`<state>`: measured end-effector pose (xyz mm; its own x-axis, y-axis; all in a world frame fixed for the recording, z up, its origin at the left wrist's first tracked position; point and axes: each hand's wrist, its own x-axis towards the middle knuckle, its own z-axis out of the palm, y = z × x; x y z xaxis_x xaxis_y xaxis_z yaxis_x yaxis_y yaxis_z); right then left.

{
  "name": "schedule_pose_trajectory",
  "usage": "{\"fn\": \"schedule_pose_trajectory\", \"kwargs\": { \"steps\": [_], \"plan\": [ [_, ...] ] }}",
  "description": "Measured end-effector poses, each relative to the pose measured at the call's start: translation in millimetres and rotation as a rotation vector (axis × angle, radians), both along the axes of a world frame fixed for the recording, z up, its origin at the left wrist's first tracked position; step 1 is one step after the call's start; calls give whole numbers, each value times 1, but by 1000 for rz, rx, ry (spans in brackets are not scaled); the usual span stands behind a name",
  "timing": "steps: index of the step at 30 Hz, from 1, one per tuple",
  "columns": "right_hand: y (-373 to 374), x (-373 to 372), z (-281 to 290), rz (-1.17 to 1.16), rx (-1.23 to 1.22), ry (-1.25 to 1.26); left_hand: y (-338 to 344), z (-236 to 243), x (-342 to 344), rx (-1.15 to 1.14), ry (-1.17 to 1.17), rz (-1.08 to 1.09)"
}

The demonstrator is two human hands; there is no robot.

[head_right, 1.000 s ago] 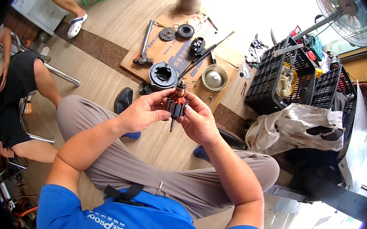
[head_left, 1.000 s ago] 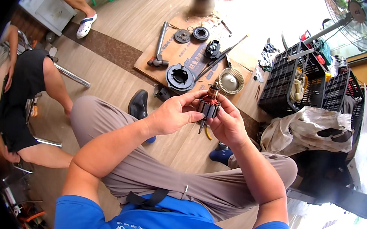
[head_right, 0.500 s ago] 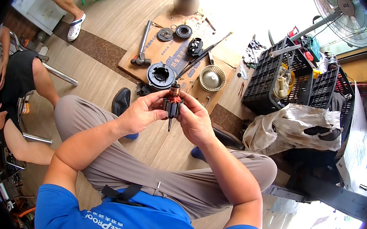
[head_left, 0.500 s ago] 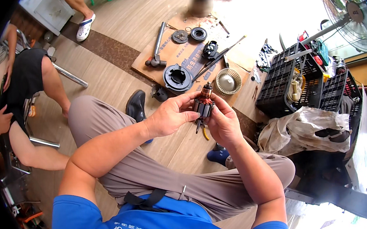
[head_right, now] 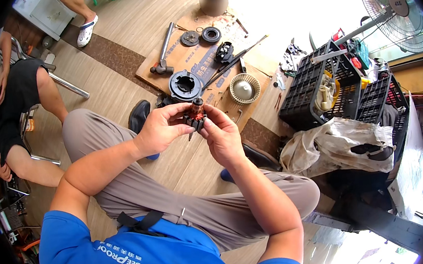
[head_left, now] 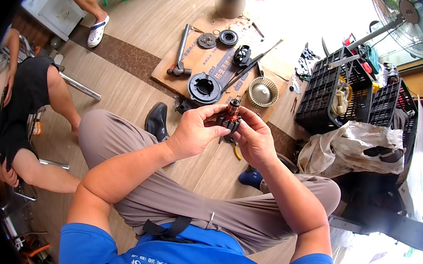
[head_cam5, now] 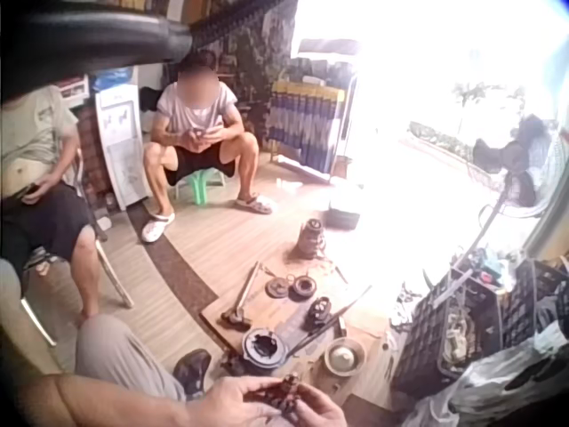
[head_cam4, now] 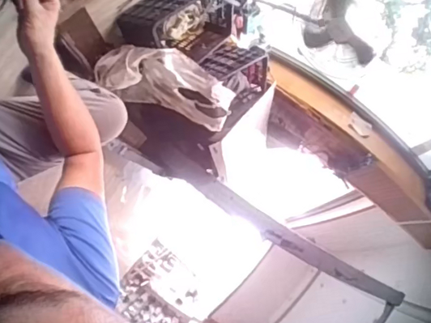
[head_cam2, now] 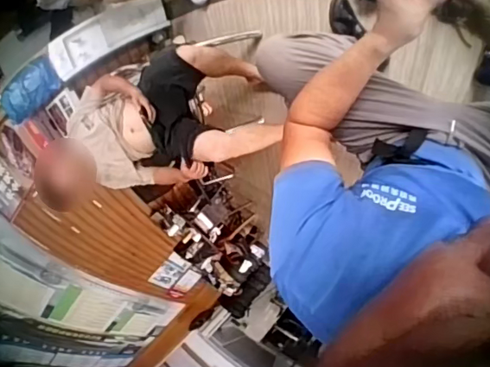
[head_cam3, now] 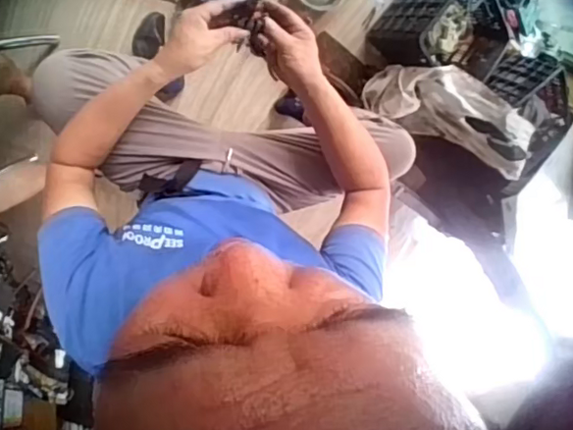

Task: The person assembles a small electric motor armature into a stator by hand, threading wires and placing small components onto the shaft.

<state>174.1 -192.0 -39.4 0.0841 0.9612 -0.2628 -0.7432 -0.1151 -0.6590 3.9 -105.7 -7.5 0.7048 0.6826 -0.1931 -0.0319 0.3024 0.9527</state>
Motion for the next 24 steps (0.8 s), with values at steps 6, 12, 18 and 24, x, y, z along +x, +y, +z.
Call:
{"fn": "schedule_pose_trajectory", "kwargs": {
  "steps": [6,12,18,24],
  "plan": [
    [-1,1,-2,-8,-69,51,5,8,0,-14,86,-53],
    [0,-4,6,-66,-201,-112,9,-8,0,-162,3,-78],
    [-4,-6,9,-69,-217,-256,9,-12,-1,-263,-20,-164],
    [15,29,-10,-83,-191,-329,12,-7,2,-467,-128,-90]
  ]
}}
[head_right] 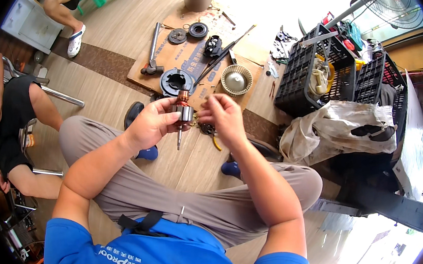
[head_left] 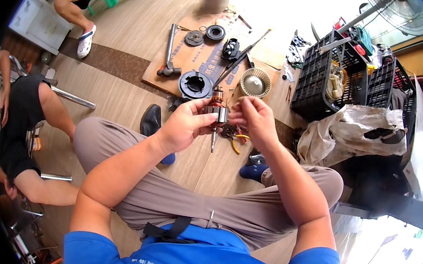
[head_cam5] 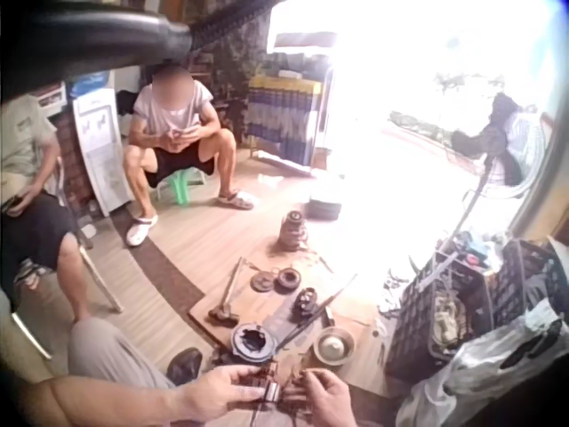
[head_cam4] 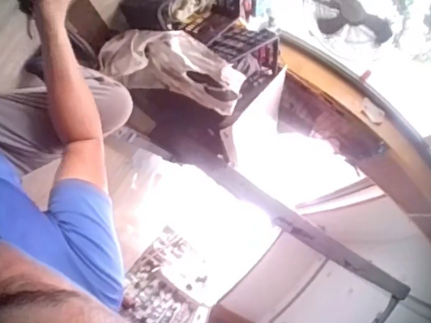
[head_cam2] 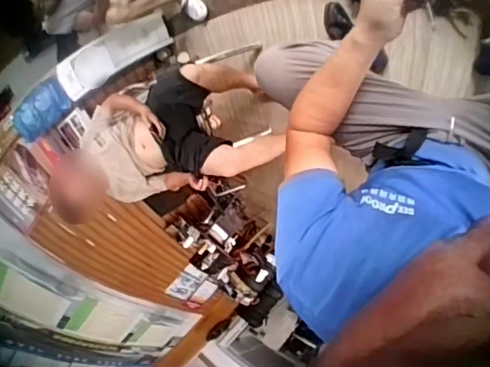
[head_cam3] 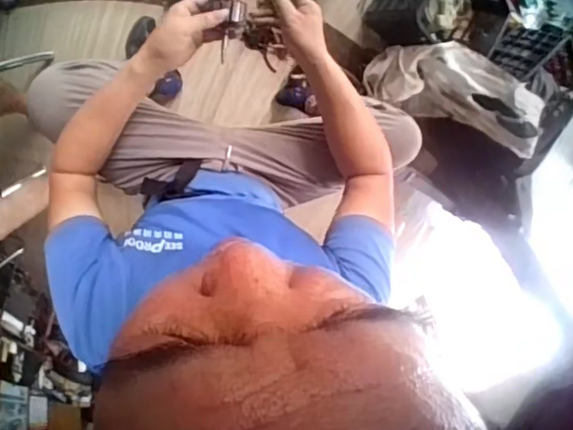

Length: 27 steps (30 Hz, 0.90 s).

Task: The person assembles a small electric motor armature into a stator by hand, threading wires and placing small components onto the shaft.

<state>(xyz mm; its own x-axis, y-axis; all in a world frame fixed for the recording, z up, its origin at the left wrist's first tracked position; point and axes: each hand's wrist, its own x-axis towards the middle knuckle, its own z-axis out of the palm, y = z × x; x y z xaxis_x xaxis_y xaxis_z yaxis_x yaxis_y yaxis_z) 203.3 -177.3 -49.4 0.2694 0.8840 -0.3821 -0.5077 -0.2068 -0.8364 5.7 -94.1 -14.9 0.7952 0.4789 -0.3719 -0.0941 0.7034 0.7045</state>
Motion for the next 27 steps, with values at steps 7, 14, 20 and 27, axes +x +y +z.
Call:
{"fn": "schedule_pose_trajectory", "kwargs": {
  "steps": [7,14,20,27],
  "plan": [
    [-49,76,-198,623,-651,-1252,5,-5,7,-137,-154,-6],
    [-75,15,-250,785,-834,-1346,5,-5,7,-128,-145,50],
    [-84,14,-274,459,-649,-1619,3,-14,9,-93,-46,105],
    [-77,14,-248,559,-696,-1665,2,-16,7,-101,96,150]
  ]
}}
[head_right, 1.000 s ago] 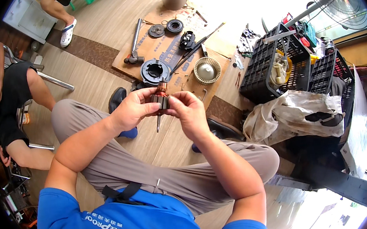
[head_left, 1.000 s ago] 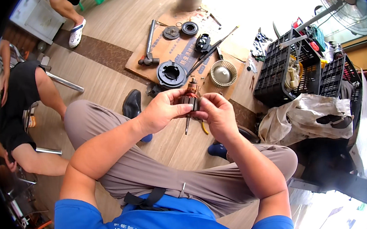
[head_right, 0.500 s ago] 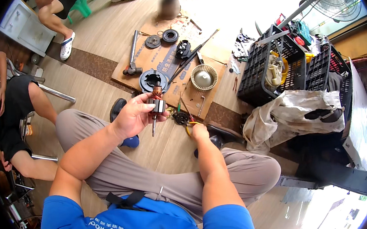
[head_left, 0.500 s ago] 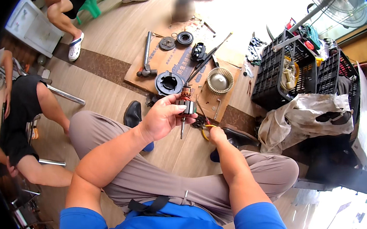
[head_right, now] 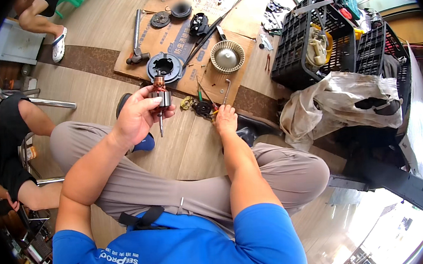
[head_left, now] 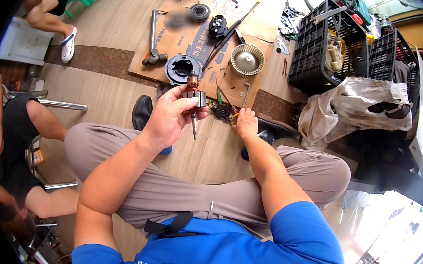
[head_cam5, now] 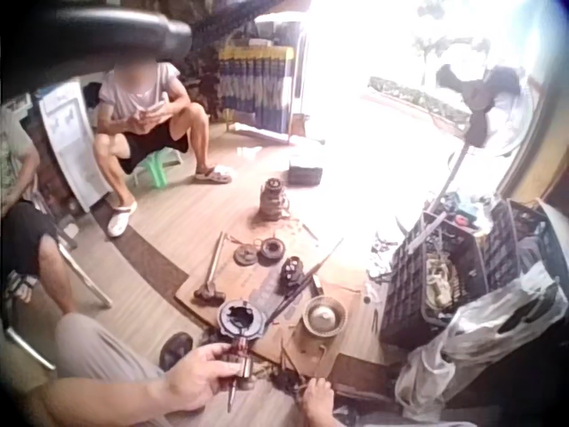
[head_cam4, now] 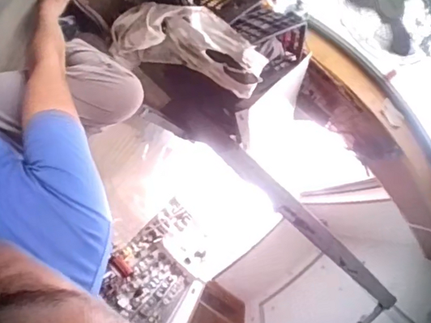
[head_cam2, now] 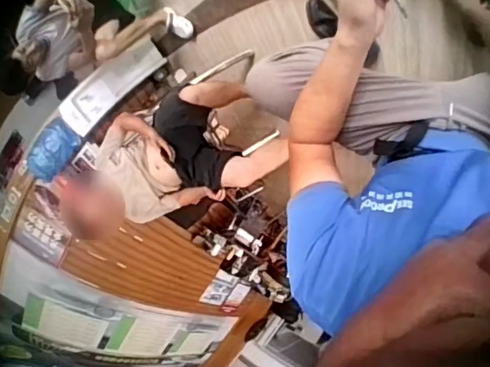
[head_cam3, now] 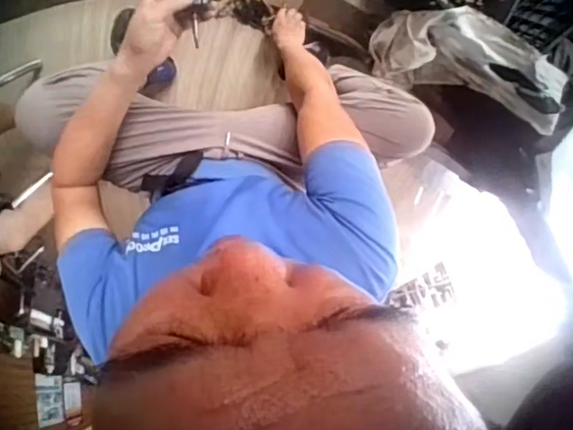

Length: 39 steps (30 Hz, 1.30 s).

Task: The person assembles a small electric motor armature into a stator by hand, threading wires and placing small components onto the shaft.

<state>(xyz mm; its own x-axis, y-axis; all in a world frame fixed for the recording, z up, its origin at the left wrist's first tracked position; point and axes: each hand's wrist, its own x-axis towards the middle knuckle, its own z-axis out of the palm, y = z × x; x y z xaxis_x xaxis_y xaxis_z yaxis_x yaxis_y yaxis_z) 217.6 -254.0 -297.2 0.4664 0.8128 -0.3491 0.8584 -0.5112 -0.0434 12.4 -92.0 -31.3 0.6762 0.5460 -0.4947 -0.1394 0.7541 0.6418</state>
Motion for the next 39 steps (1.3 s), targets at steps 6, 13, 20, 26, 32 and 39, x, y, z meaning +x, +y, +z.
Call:
{"fn": "schedule_pose_trajectory", "kwargs": {
  "steps": [6,13,20,26,32,39],
  "plan": [
    [-9,1,-52,97,116,-309,0,1,7,2,-12,-21],
    [3,-12,-32,120,-118,115,1,-2,-7,10,-44,8],
    [34,-3,45,194,-77,445,-1,10,-12,55,-133,-18],
    [70,27,223,-177,327,1137,-6,23,-8,165,-118,-5],
    [31,7,301,-311,570,1502,-17,34,-13,194,-137,-20],
    [61,-34,279,-389,666,1473,-22,35,-9,124,-102,-39]
  ]
}}
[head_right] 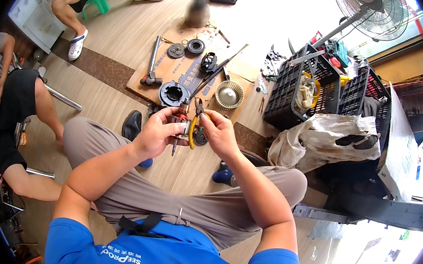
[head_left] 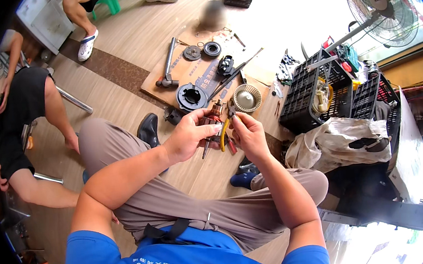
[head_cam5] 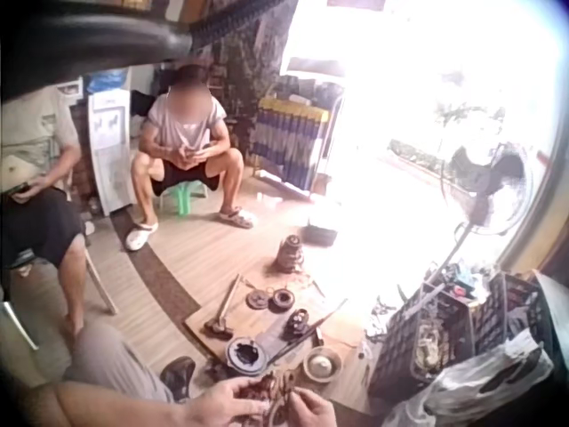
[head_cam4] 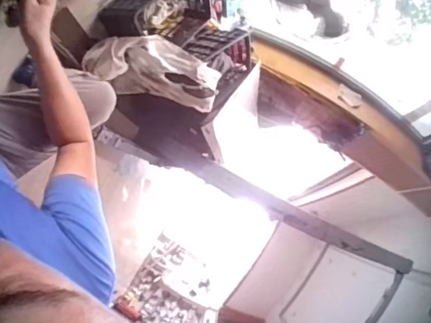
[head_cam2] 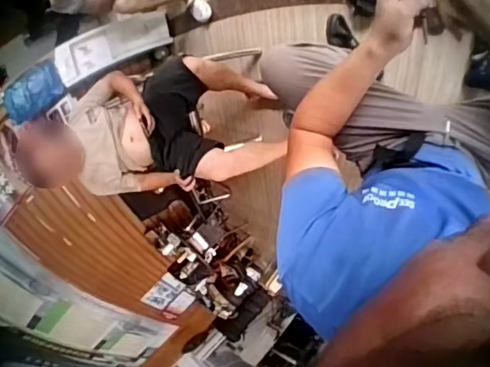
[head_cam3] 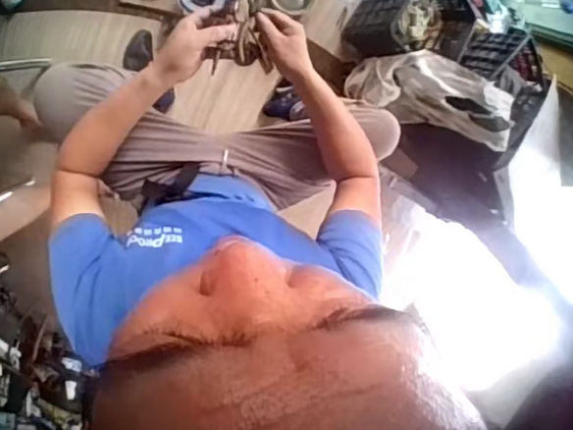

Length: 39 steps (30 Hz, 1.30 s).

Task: The person assembles a small electric motor armature into a stator by hand, threading wires and placing small components onto the shaft.

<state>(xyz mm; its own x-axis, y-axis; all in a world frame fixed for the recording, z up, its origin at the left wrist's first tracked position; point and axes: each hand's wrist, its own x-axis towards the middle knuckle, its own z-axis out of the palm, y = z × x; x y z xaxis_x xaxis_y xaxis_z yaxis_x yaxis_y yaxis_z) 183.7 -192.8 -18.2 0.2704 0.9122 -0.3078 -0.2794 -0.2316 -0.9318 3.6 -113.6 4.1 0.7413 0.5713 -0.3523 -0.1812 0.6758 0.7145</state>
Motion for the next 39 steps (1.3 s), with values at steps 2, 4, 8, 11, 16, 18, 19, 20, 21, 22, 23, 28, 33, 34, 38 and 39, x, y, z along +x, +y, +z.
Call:
{"fn": "schedule_pose_trajectory", "kwargs": {
  "steps": [2,4,8,11,16,18,19,20,21,22,23,28,33,34,38,39],
  "plan": [
    [0,-5,-17,-23,7,-33,2,-1,0,-39,4,22],
    [3,-15,-20,-43,142,-434,4,-2,0,-49,3,29],
    [3,-12,-7,295,27,-206,5,-8,-2,-93,20,64],
    [4,-6,-3,505,-97,-81,5,-14,-1,-27,41,49],
    [3,1,7,537,-154,62,8,-11,-4,-87,31,0],
    [3,13,11,492,-84,-387,9,-9,-3,-105,33,8],
    [1,14,13,415,27,-620,10,-9,-4,-88,44,3],
    [-1,16,16,414,25,-620,10,-9,-4,-70,55,0],
    [-2,16,27,393,97,-814,9,-7,-4,-49,74,2],
    [-3,16,34,369,171,-1008,8,-8,-3,-50,75,1],
    [-4,13,34,330,220,-1120,8,-9,-4,-32,105,1],
    [-7,13,37,377,229,-1539,5,-9,-1,26,187,0],
    [-8,16,30,326,253,-1704,2,-12,1,75,226,2],
    [-8,16,30,325,254,-1704,2,-12,1,76,226,3],
    [-11,16,34,319,255,-1724,1,-14,2,97,204,2],
    [-12,16,35,317,252,-1733,1,-14,2,101,197,3]
  ]
}}
